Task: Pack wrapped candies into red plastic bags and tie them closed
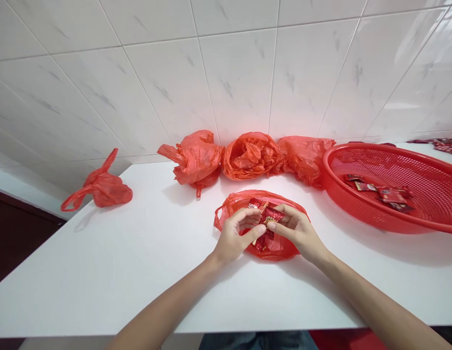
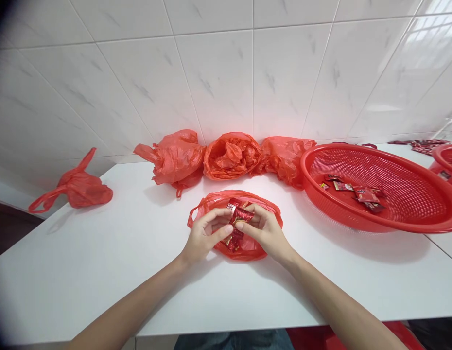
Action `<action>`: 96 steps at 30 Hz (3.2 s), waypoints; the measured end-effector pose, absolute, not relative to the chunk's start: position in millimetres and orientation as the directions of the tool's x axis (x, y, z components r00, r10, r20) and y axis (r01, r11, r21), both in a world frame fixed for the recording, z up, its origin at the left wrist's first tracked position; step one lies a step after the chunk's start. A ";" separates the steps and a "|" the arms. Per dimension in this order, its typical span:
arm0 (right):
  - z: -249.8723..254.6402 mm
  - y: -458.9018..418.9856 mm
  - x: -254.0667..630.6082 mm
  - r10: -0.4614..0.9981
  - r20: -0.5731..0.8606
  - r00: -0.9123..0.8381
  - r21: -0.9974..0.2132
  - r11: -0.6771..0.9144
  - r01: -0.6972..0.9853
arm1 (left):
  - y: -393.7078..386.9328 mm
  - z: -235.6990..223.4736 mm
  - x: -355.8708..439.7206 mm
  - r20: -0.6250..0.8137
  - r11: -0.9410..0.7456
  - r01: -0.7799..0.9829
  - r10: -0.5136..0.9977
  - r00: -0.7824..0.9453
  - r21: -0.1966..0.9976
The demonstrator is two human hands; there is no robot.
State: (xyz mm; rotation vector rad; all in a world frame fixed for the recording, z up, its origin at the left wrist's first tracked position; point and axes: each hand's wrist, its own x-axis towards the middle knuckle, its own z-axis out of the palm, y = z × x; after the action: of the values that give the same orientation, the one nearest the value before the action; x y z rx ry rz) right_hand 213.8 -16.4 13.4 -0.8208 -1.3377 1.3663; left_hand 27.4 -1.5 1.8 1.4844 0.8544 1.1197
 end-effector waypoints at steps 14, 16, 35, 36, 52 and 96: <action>17.4 -21.0 216.8 0.943 0.145 -0.300 -0.989 0.133 -0.061 | -7.3 6.6 25.8 0.131 -0.129 -0.028 0.951 0.281 0.991; 16.8 -21.1 216.4 0.936 0.150 -0.319 -0.989 0.137 -0.062 | -8.1 7.4 25.4 0.122 -0.113 -0.048 0.953 0.277 0.992; 7.8 -18.8 218.0 0.918 0.100 -0.384 -0.981 0.027 -0.192 | -11.3 16.3 20.1 0.105 -0.118 0.003 0.899 0.424 0.993; 8.3 -19.3 217.8 0.917 0.103 -0.385 -0.982 0.031 -0.189 | -11.2 16.8 19.6 0.117 -0.137 0.017 0.900 0.419 0.990; 11.4 -11.4 242.0 0.843 0.513 -0.161 -0.658 0.507 0.556 | -0.3 3.2 3.3 0.569 -0.538 0.669 0.797 0.205 0.513; -1.1 18.5 262.5 0.951 0.281 -0.130 -0.788 0.306 0.535 | 34.3 -15.2 -19.0 0.485 -0.492 0.554 0.857 0.173 0.672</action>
State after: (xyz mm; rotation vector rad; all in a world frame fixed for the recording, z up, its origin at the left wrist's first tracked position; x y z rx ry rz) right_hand 262.5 18.5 -1.1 -1.3370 -1.7847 0.6651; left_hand -19.0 34.3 -15.2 2.1147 1.3410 1.2341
